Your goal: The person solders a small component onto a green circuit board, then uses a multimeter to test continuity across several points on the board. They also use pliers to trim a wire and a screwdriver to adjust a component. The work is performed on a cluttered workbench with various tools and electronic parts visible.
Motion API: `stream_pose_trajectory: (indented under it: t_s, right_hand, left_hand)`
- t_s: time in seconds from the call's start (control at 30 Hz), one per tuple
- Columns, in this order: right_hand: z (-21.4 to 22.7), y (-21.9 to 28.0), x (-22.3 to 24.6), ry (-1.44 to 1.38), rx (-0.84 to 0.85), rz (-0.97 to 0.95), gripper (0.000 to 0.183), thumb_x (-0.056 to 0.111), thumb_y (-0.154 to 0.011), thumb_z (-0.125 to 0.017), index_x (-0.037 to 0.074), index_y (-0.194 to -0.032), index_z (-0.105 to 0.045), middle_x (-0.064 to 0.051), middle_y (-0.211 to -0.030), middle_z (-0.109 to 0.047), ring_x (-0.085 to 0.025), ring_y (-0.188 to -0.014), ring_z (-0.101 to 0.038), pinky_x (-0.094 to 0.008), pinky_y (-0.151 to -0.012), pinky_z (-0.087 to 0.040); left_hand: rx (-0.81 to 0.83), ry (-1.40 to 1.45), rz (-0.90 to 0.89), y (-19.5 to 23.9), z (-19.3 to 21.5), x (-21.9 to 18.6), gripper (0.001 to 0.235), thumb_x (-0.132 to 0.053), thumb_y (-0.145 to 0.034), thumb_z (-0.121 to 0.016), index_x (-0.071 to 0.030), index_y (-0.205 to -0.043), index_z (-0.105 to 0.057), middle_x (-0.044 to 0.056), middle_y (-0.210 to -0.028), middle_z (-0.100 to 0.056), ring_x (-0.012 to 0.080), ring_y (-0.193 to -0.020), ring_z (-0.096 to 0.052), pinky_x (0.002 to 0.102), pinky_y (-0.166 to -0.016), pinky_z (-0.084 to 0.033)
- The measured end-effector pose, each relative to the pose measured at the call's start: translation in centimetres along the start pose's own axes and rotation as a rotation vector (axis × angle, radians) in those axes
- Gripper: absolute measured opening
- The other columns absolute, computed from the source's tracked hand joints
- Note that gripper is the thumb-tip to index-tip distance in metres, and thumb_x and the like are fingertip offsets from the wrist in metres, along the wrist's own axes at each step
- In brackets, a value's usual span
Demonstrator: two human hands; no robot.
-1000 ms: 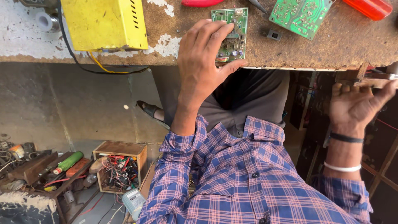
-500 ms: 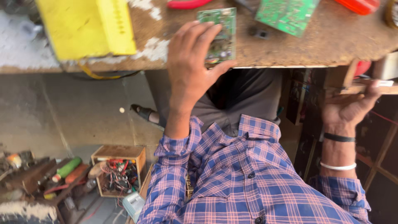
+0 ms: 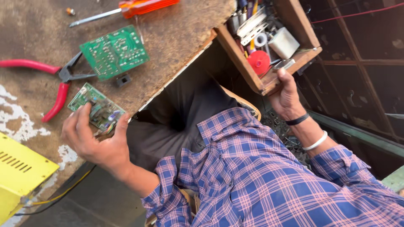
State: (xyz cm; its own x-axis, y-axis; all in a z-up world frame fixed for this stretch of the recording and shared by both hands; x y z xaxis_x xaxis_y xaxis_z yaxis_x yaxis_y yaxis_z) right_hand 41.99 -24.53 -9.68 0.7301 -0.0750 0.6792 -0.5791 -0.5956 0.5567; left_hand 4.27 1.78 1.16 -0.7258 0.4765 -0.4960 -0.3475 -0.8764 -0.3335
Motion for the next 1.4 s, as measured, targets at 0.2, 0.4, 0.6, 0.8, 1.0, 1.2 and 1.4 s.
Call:
stream_pose_trajectory:
  t_s: [0.2,0.4,0.6,0.8,1.0,1.2,1.4]
  right_hand:
    - [0.3,0.1,0.1,0.081,0.054,0.033,0.062,0.040,-0.092,-0.078,0.000,-0.135,-0.057,-0.012,-0.130,-0.068,-0.024,-0.121,-0.068,-0.043,-0.110,-0.054]
    - [1.8,-1.0,-0.5,0.110,0.051,0.097,0.054,0.038,-0.097,-0.073,0.001,-0.133,-0.057,-0.010,-0.125,-0.069,-0.021,-0.116,-0.069,-0.040,-0.106,-0.055]
    - [5.2,-1.6,-2.0,0.221,0.007,0.084,0.047,0.042,-0.103,-0.067,0.003,-0.128,-0.057,-0.009,-0.108,-0.070,-0.023,-0.101,-0.069,-0.039,-0.091,-0.057]
    - [2.0,-0.5,5.9,1.376,-0.099,-0.105,0.066,0.066,-0.100,-0.047,0.004,-0.112,-0.067,-0.013,-0.088,-0.072,-0.022,-0.076,-0.070,-0.040,-0.065,-0.056]
    - [-3.6,-0.2,11.3,2.163,0.000,-0.345,0.079,0.069,-0.101,-0.044,0.003,-0.077,-0.081,-0.013,-0.073,-0.076,-0.030,-0.079,-0.075,-0.043,-0.075,-0.059]
    - [-6.6,-0.7,12.1,2.232,0.071,-0.416,0.078,0.070,-0.096,-0.045,0.006,-0.087,-0.089,-0.013,-0.076,-0.079,-0.034,-0.070,-0.075,-0.044,-0.072,-0.060]
    - [-5.9,-3.7,13.4,2.326,0.194,-0.577,0.080,0.072,-0.095,-0.042,0.005,-0.090,-0.085,-0.018,-0.070,-0.072,-0.030,-0.076,-0.070,-0.044,-0.075,-0.059]
  left_hand:
    - [-0.031,-0.020,-0.001,0.1,-0.3,0.1,0.075,-0.062,-0.088,-0.091,-0.005,-0.130,-0.068,0.010,-0.127,-0.063,0.0335,-0.127,-0.057,0.049,-0.113,-0.045]
    - [-0.042,-0.034,-0.022,-0.2,-0.3,-0.5,0.073,-0.061,-0.088,-0.090,-0.006,-0.130,-0.067,0.010,-0.127,-0.063,0.0330,-0.127,-0.058,0.048,-0.112,-0.045]
    - [-0.054,-0.012,-0.001,-0.4,0.0,-0.8,0.071,-0.051,-0.083,-0.094,-0.007,-0.132,-0.067,0.012,-0.129,-0.063,0.0351,-0.128,-0.057,0.051,-0.115,-0.046]
    - [-0.064,-0.036,0.032,-1.2,0.5,-1.6,0.069,-0.046,-0.078,-0.093,-0.007,-0.128,-0.067,0.011,-0.127,-0.064,0.0350,-0.127,-0.057,0.051,-0.114,-0.045]
    - [-0.089,-0.013,0.039,-1.4,0.9,-0.8,0.069,-0.047,-0.076,-0.092,-0.009,-0.128,-0.066,0.008,-0.127,-0.065,0.0324,-0.126,-0.058,0.050,-0.110,-0.046]
    - [-0.085,0.012,0.090,-0.7,0.7,-0.2,0.073,-0.048,-0.074,-0.091,-0.013,-0.132,-0.065,0.004,-0.129,-0.063,0.0288,-0.130,-0.055,0.048,-0.110,-0.044]
    - [-0.091,0.023,0.100,0.2,0.0,0.2,0.074,-0.051,-0.078,-0.091,-0.014,-0.135,-0.062,0.002,-0.131,-0.061,0.0273,-0.132,-0.054,0.047,-0.111,-0.044]
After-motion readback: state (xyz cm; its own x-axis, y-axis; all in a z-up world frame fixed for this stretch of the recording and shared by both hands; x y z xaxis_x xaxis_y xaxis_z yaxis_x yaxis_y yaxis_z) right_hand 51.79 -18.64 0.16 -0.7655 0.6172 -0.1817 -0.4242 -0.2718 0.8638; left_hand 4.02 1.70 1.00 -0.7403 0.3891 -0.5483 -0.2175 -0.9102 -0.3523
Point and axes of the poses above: each hand's wrist, its own y-axis away from the middle knuckle, its own z-axis out of the back of the hand, x = y × z, the point moved 1 cm from there along -y, towards the middle knuckle
